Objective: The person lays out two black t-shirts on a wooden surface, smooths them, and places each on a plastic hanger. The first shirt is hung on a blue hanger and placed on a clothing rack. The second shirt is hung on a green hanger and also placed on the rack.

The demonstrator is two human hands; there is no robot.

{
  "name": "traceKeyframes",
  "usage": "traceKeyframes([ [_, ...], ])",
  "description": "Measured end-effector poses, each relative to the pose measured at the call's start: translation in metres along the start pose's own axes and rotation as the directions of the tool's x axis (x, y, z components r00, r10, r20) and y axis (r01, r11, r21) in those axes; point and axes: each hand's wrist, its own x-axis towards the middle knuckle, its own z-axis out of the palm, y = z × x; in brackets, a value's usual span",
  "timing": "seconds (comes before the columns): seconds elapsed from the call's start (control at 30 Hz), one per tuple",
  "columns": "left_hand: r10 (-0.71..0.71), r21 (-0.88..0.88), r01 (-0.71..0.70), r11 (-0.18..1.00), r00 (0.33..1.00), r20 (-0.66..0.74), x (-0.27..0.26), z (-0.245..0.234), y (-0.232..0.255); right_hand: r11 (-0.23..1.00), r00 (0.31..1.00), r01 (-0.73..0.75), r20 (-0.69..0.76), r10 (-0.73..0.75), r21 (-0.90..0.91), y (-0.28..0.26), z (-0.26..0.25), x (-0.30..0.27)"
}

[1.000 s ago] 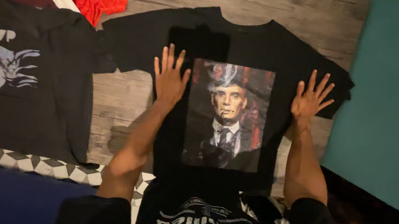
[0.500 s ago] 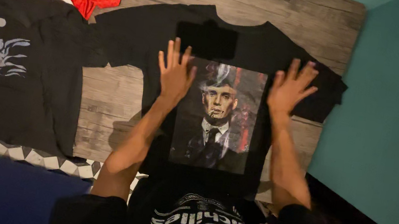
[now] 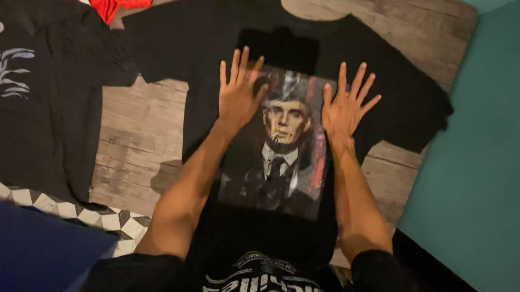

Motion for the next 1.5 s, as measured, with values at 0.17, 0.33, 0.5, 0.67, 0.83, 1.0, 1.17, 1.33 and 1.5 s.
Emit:
traceKeyframes([
  [0.17, 0.012, -0.026, -0.009, 1.0, 0.991, 0.136, 0.007, -0.007, -0.008, 1.0, 1.0, 0.0, -0.027, 0.001, 0.022, -0.008, -0.005, -0.002],
  [0.33, -0.027, -0.003, 0.028, 1.0, 0.989, 0.148, -0.054, -0.014, 0.017, 0.976, 0.974, 0.214, 0.08, -0.211, -0.031, -0.035, -0.007, -0.08],
  [0.5, -0.036, -0.004, 0.037, 0.999, 0.985, 0.167, -0.097, -0.027, 0.009, 0.971, 0.961, 0.234, 0.162, -0.222, -0.054, -0.013, -0.006, -0.109],
  [0.67, -0.046, 0.005, 0.046, 0.999, 0.98, 0.196, -0.1, -0.055, -0.042, 0.98, 0.978, 0.2, 0.066, -0.199, -0.012, 0.021, -0.015, -0.108],
  [0.83, -0.159, 0.201, 0.143, 0.969, 0.985, 0.066, -0.109, -0.073, -0.045, 0.992, 0.998, 0.012, -0.06, -0.019, -0.123, -0.007, -0.015, -0.129],
  [1.0, -0.032, 0.047, 0.026, 0.999, 0.991, 0.13, -0.175, -0.068, 0.028, 0.979, 0.974, 0.204, 0.109, -0.201, -0.016, -0.069, 0.002, -0.2],
  [1.17, -0.043, -0.048, 0.054, 0.997, 0.978, 0.206, -0.24, -0.061, 0.031, 0.96, 0.954, 0.278, 0.124, -0.274, -0.019, -0.055, 0.014, -0.247],
  [1.33, -0.088, 0.1, 0.068, 0.993, 0.972, 0.219, -0.249, -0.091, -0.031, 0.975, 0.975, 0.222, 0.016, -0.221, -0.01, 0.005, -0.001, -0.256],
  [1.5, -0.184, 0.152, 0.167, 0.974, 0.977, 0.105, -0.258, -0.119, -0.049, 0.997, 1.0, 0.007, -0.004, -0.007, -0.071, 0.013, -0.014, -0.279],
])
